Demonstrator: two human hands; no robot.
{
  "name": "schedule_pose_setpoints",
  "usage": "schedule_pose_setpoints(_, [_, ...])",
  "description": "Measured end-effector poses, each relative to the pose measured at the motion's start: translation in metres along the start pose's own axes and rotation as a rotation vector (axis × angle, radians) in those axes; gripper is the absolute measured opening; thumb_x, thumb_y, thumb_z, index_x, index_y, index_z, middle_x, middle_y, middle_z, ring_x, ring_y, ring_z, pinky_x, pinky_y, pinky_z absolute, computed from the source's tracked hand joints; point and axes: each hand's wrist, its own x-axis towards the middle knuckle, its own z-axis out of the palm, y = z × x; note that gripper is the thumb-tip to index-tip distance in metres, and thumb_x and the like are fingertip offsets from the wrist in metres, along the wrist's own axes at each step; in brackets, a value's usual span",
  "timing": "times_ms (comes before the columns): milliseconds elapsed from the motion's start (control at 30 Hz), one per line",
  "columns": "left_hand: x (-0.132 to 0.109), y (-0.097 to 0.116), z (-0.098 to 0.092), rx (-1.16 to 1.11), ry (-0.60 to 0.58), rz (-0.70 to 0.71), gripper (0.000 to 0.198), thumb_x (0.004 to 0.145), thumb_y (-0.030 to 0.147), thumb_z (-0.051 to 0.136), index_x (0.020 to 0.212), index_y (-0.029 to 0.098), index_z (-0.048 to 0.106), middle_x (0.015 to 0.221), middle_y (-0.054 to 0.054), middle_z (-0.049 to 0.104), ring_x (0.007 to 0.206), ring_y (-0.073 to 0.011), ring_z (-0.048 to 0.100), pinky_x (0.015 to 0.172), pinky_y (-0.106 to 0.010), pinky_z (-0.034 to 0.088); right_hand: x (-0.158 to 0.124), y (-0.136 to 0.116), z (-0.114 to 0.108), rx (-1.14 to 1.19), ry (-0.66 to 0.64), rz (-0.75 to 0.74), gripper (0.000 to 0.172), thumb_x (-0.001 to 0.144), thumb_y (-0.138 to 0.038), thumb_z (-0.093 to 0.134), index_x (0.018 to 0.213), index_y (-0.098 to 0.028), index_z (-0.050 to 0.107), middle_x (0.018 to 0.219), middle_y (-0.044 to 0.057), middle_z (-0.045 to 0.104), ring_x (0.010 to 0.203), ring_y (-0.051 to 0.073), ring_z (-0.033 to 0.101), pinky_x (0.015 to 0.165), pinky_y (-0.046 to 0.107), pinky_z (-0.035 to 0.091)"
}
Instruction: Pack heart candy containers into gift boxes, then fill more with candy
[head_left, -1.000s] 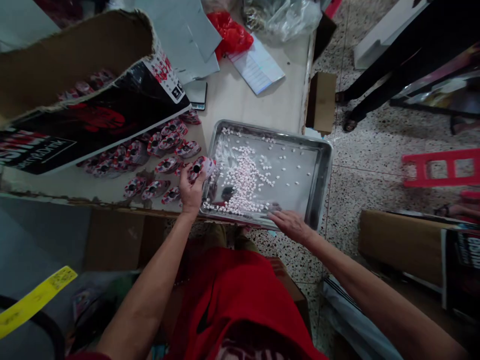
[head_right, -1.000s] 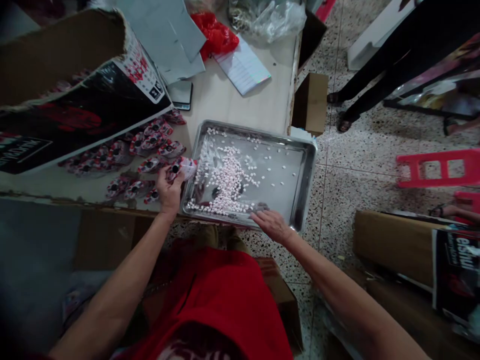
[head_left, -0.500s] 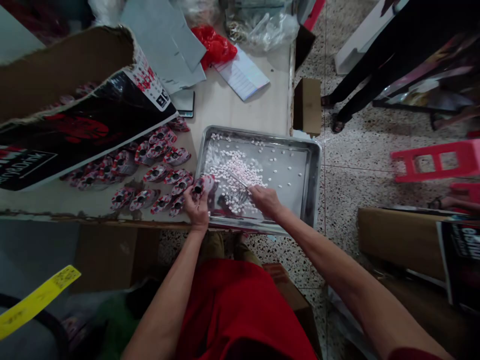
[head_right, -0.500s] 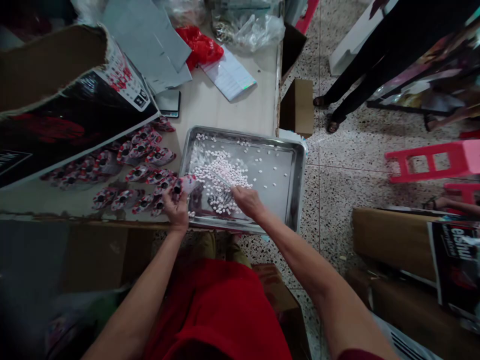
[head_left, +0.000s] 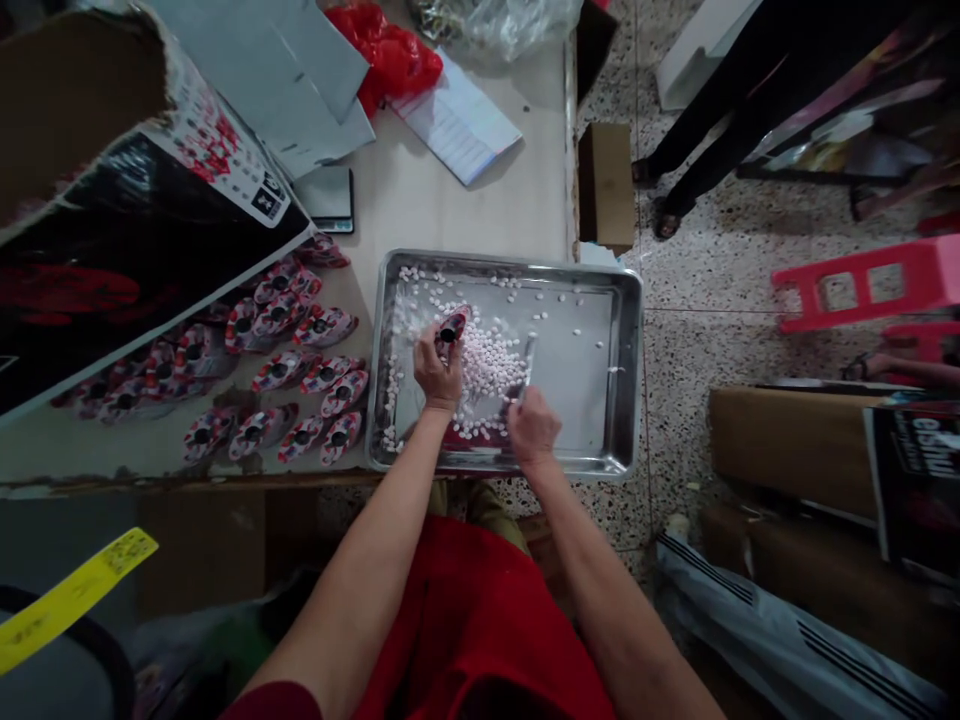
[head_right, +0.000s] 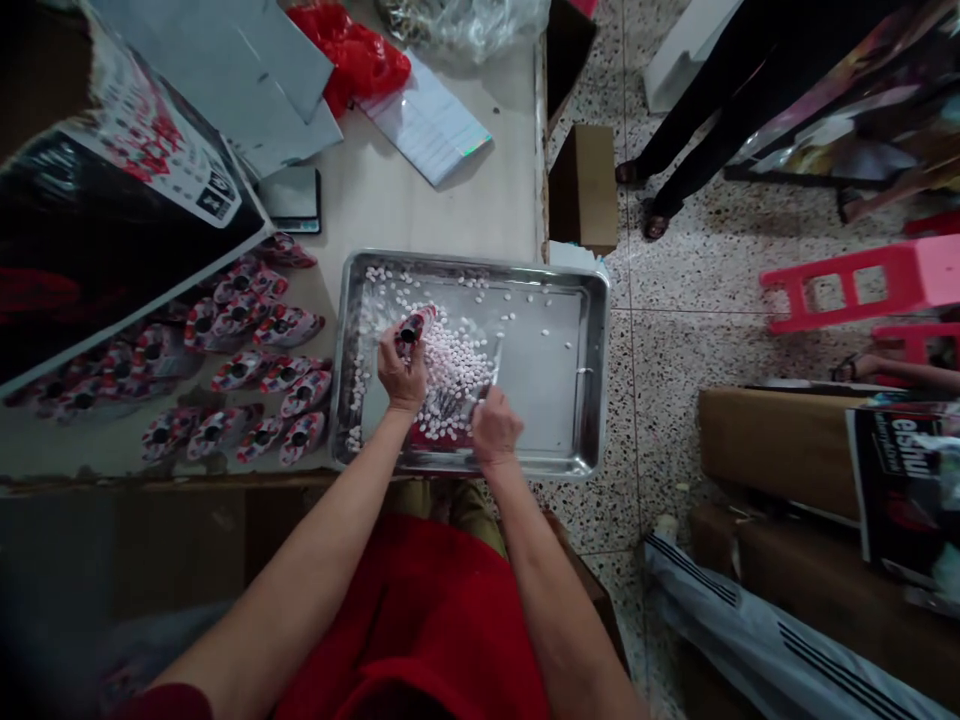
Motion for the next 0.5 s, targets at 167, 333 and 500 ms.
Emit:
schedule_pose_setpoints(167, [-0.025, 0.030, 0.025, -0.221, -0.145, -0.069, 0.050, 0.102, 0.052, 0.056, 0.142, 0.024, 0.050, 0.140, -0.015, 0.062, 0.130, -0.0254, 0.062, 0.111, -0.042, 0.050, 0.002, -0.035, 0.017, 0.283, -0.035, -0.077, 0.026, 0.100, -0.028, 0.048, 0.115, -0.016, 0.066, 0.093, 0.012, 0.074, 0.079, 0.022, 0.065, 0.069, 0.029, 0.039])
schedule_pose_setpoints(333, [-0.021, 0.046, 0.021, -0.366, -0.190, -0.230, 0.042, 0.103, 0.049, 0.056, 0.137, 0.025, 0.051, 0.129, -0.010, 0.067, 0.116, -0.0211, 0.067, 0.105, -0.036, 0.053, 0.010, -0.019, 0.020, 0.881, -0.160, 0.031, 0.029, 0.084, -0.032, 0.057, 0.108, -0.020, 0.066, 0.092, 0.003, 0.074, 0.079, 0.018, 0.064, 0.074, 0.027, 0.050])
schedule_pose_setpoints(500, [0.020, 0.042, -0.032, -0.100, -0.215, -0.095, 0.043, 0.088, 0.044, 0.079, 0.123, 0.022, 0.066, 0.117, -0.008, 0.074, 0.107, -0.0261, 0.070, 0.101, -0.039, 0.053, 0.001, 0.005, -0.013, 1.245, -0.329, 0.101, 0.037, 0.070, -0.037, 0.069, 0.101, -0.018, 0.069, 0.074, -0.004, 0.065, 0.064, 0.012, 0.056, 0.059, 0.022, 0.048])
